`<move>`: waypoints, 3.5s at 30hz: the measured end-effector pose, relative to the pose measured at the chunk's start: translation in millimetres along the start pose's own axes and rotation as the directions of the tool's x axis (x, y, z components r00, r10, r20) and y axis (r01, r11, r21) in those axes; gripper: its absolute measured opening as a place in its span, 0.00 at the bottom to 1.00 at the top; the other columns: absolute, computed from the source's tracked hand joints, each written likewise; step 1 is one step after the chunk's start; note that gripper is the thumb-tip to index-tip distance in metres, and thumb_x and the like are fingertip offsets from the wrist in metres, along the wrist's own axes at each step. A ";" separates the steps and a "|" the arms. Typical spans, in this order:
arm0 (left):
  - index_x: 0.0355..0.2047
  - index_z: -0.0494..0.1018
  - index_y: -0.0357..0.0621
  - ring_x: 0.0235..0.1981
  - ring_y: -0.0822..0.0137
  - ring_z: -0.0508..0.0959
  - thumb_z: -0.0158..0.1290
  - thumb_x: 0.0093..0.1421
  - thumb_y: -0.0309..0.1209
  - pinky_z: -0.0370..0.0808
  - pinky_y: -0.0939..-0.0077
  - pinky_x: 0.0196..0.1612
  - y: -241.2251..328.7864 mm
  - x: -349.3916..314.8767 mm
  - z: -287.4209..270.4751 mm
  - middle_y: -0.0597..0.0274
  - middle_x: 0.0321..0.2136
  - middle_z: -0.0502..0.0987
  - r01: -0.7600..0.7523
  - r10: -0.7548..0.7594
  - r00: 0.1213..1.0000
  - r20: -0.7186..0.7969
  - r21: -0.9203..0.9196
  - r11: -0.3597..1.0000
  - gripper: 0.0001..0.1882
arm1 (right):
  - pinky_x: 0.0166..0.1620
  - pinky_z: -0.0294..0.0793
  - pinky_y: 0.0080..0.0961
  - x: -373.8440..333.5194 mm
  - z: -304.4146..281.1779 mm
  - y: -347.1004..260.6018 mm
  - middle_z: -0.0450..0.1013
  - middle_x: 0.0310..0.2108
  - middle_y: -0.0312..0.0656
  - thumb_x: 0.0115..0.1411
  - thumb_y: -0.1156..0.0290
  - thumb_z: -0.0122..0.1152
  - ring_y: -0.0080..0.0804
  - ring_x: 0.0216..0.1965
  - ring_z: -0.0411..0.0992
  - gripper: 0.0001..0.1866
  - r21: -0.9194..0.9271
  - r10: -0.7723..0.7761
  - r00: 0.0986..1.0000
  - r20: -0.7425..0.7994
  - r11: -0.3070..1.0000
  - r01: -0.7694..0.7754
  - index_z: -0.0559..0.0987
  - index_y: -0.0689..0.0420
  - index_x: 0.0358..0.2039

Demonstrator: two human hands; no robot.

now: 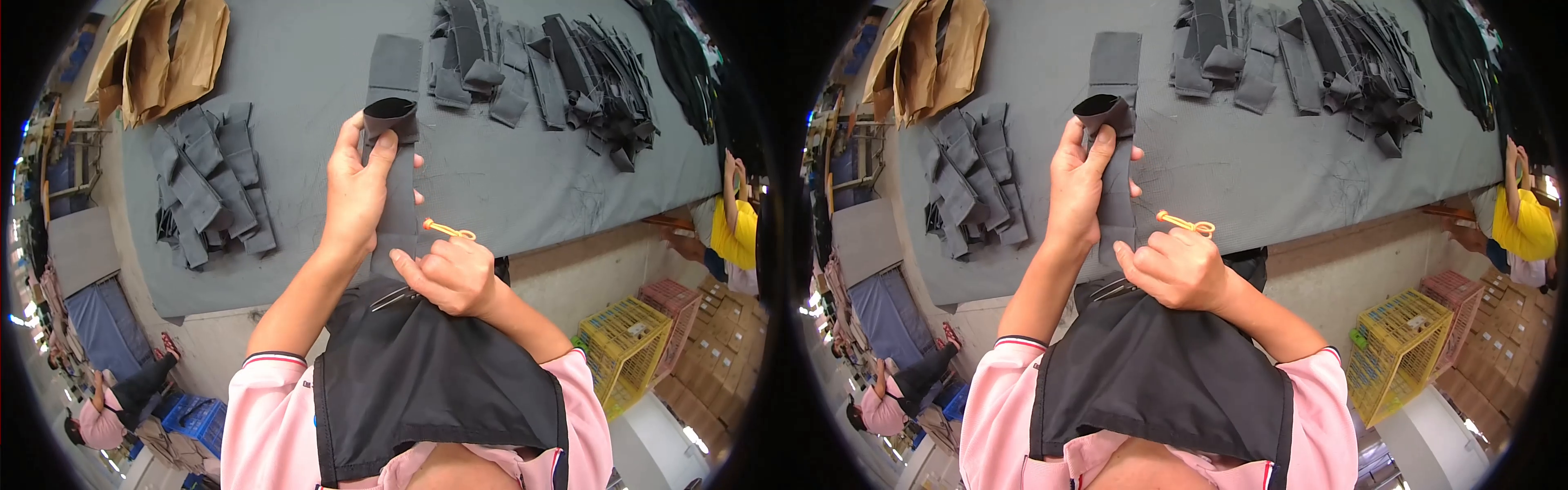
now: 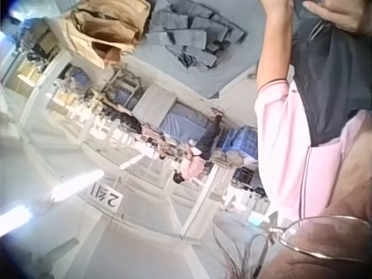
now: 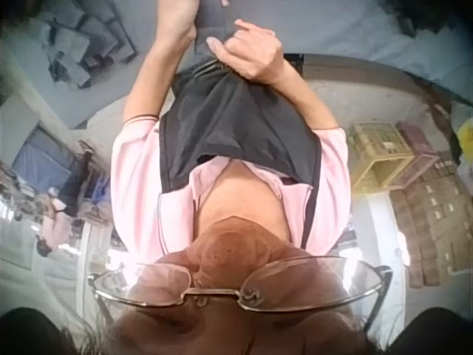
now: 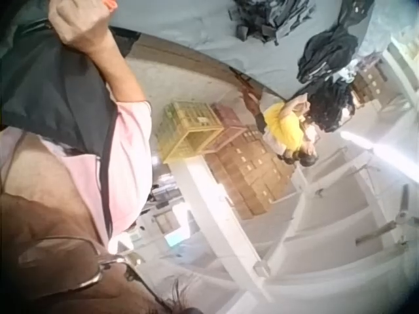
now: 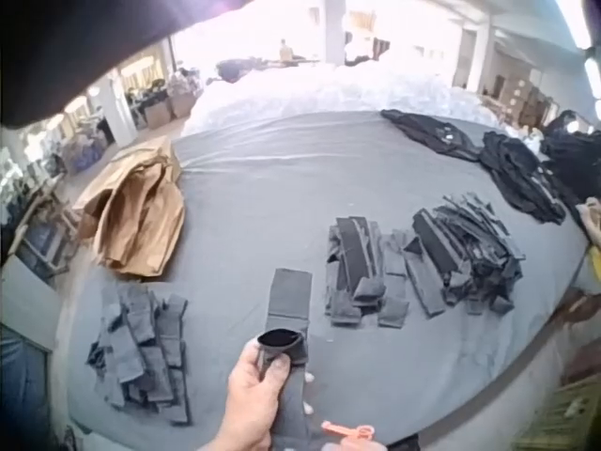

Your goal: Trimming excess threads and shaping black fabric strips using small scissors.

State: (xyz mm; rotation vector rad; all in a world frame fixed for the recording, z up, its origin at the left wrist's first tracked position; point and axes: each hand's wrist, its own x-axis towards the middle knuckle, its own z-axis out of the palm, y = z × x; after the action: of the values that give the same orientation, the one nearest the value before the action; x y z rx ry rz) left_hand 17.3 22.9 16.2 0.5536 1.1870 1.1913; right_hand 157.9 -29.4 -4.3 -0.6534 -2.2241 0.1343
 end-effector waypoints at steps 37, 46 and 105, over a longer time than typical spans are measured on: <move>0.52 0.64 0.34 0.40 0.74 0.73 0.49 0.62 0.26 0.72 0.80 0.41 -17.1 7.4 -2.2 0.60 0.39 0.74 -0.450 0.468 0.881 0.071 0.432 0.782 0.18 | 0.22 0.63 0.24 16.3 -47.6 2.0 0.64 0.21 0.35 0.38 0.75 0.67 0.30 0.19 0.65 0.14 -0.044 0.465 0.851 0.243 0.882 -0.469 0.77 0.57 0.30; 0.52 0.64 0.34 0.38 0.74 0.74 0.48 0.62 0.25 0.74 0.80 0.37 -19.3 11.1 -4.9 0.60 0.39 0.74 -0.464 0.475 0.878 0.064 0.361 0.809 0.17 | 0.25 0.63 0.21 11.4 -63.2 7.7 0.65 0.22 0.37 0.42 0.78 0.66 0.25 0.22 0.64 0.12 0.364 0.649 0.634 0.421 0.519 -0.773 0.79 0.59 0.31; 0.63 0.43 0.42 0.41 0.62 0.75 0.43 0.61 0.28 0.73 0.67 0.46 -5.8 -25.8 -21.7 0.50 0.47 0.69 0.277 -0.213 0.922 0.322 -0.168 0.946 0.32 | 0.25 0.65 0.20 16.1 -27.8 21.9 0.64 0.26 0.39 0.43 0.82 0.64 0.27 0.21 0.63 0.20 0.260 0.674 0.713 0.192 0.666 -0.700 0.75 0.57 0.40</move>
State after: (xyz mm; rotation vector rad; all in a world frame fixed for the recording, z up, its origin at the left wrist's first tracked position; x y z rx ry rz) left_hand 2.0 -7.6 14.3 0.3936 0.8304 0.9617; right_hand 178.3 -5.7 18.7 -1.2977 -1.8427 0.9026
